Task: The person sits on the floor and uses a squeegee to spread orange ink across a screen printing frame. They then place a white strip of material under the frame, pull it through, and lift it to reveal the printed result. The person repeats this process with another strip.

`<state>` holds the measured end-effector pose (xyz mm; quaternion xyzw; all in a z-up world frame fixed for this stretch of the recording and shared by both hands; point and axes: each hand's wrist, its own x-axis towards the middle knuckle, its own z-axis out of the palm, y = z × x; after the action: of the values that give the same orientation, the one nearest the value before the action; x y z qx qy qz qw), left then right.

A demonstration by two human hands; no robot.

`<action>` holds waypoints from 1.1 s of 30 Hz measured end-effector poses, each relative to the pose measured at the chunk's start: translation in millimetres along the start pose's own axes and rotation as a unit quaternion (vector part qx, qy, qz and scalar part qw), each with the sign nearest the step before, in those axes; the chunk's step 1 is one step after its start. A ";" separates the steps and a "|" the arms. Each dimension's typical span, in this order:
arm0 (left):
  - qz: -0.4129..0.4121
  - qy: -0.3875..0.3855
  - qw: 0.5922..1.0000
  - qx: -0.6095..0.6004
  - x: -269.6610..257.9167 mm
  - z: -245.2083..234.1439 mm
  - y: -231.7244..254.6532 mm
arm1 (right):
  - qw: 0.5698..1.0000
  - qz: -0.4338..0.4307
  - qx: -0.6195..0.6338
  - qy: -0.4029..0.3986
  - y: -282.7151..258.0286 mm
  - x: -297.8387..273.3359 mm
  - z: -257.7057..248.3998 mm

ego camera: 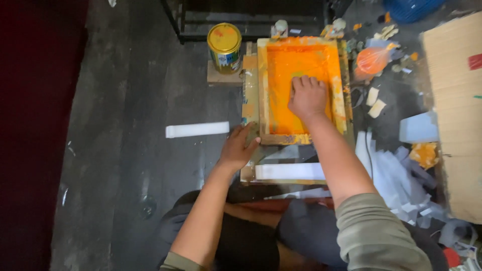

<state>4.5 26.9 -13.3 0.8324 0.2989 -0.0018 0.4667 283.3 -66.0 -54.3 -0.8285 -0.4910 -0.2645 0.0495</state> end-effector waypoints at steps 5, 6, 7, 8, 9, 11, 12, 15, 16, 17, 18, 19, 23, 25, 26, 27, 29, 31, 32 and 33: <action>-0.004 -0.002 1.000 -0.016 -1.9 1.4 -2.4 | 0.991 0.015 0.044 -0.127 4.3 -2.0 -3.6; -0.013 -0.004 1.000 -0.021 -3.0 0.6 -2.0 | 0.986 0.014 0.051 -0.156 5.0 -1.9 -4.8; -0.006 0.000 1.000 -0.020 -4.1 -0.2 -5.8 | 0.988 0.014 0.047 -0.149 3.0 -0.9 -10.0; 0.005 -0.005 1.000 -0.006 -6.1 -1.4 -9.7 | 0.978 0.022 0.035 -0.203 0.2 -0.4 -15.9; 0.016 -0.009 1.000 0.007 -8.3 -1.3 -13.5 | 0.966 0.028 0.022 -0.256 -1.9 -0.1 -21.9; 0.027 -0.006 0.999 0.025 -9.8 1.4 -29.1 | 0.961 0.023 0.020 -0.275 -8.1 -7.9 -35.1; 0.032 -0.008 0.998 0.045 -9.7 3.3 -36.3 | 0.953 0.020 0.021 -0.300 -10.3 -11.4 -41.6; 0.006 0.003 1.000 0.009 -12.6 12.7 -51.0 | 0.933 0.004 0.047 -0.356 -16.5 -23.3 -91.3; 0.012 0.005 1.000 0.008 -12.6 14.8 -53.0 | 0.935 0.005 0.042 -0.352 -13.4 -25.6 -95.1; 0.009 0.007 1.000 0.004 -13.7 17.5 -56.2 | 0.917 0.015 0.067 -0.393 -11.4 -29.4 -98.2; 0.007 0.009 1.000 0.000 -13.4 20.3 -59.4 | 0.896 0.026 0.091 -0.433 -9.0 -32.5 -100.2; 0.010 0.008 1.000 -0.001 -20.1 17.4 -52.7 | 0.897 0.028 0.089 -0.432 -10.2 -30.7 -112.5; -0.001 -0.005 1.000 -0.025 -27.9 18.1 -47.8 | 0.875 0.031 0.098 -0.472 -13.1 -22.5 -149.9; -0.007 -0.004 1.000 -0.029 -31.0 17.4 -44.9 | 0.876 0.034 0.099 -0.470 -13.5 -20.9 -156.8; -0.007 -0.002 1.000 -0.017 -36.1 14.1 -37.3 | 0.883 0.043 0.114 -0.453 -12.8 -21.0 -156.8; -0.008 0.001 1.000 -0.005 -40.0 10.3 -30.0 | 0.890 0.052 0.130 -0.434 -12.2 -20.5 -155.6; -0.013 0.000 1.000 -0.010 -39.1 10.1 -26.3 | 0.899 0.047 0.127 -0.417 -9.2 -17.1 -145.6; -0.019 -0.001 1.000 -0.015 -37.6 8.7 -20.8 | 0.907 0.041 0.124 -0.401 -2.8 -12.8 -127.7; -0.005 0.002 1.000 -0.015 -36.7 7.2 -16.9 | 0.921 0.026 0.117 -0.371 2.1 -10.1 -115.2; 0.009 0.004 1.000 -0.016 -35.4 6.0 -13.5 | 0.934 0.012 0.109 -0.341 6.8 -7.8 -102.0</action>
<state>-29.7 9.9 -17.2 0.8276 0.2931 0.0104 0.4785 246.3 -110.5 30.3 -0.8642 -0.4943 0.0900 -0.0278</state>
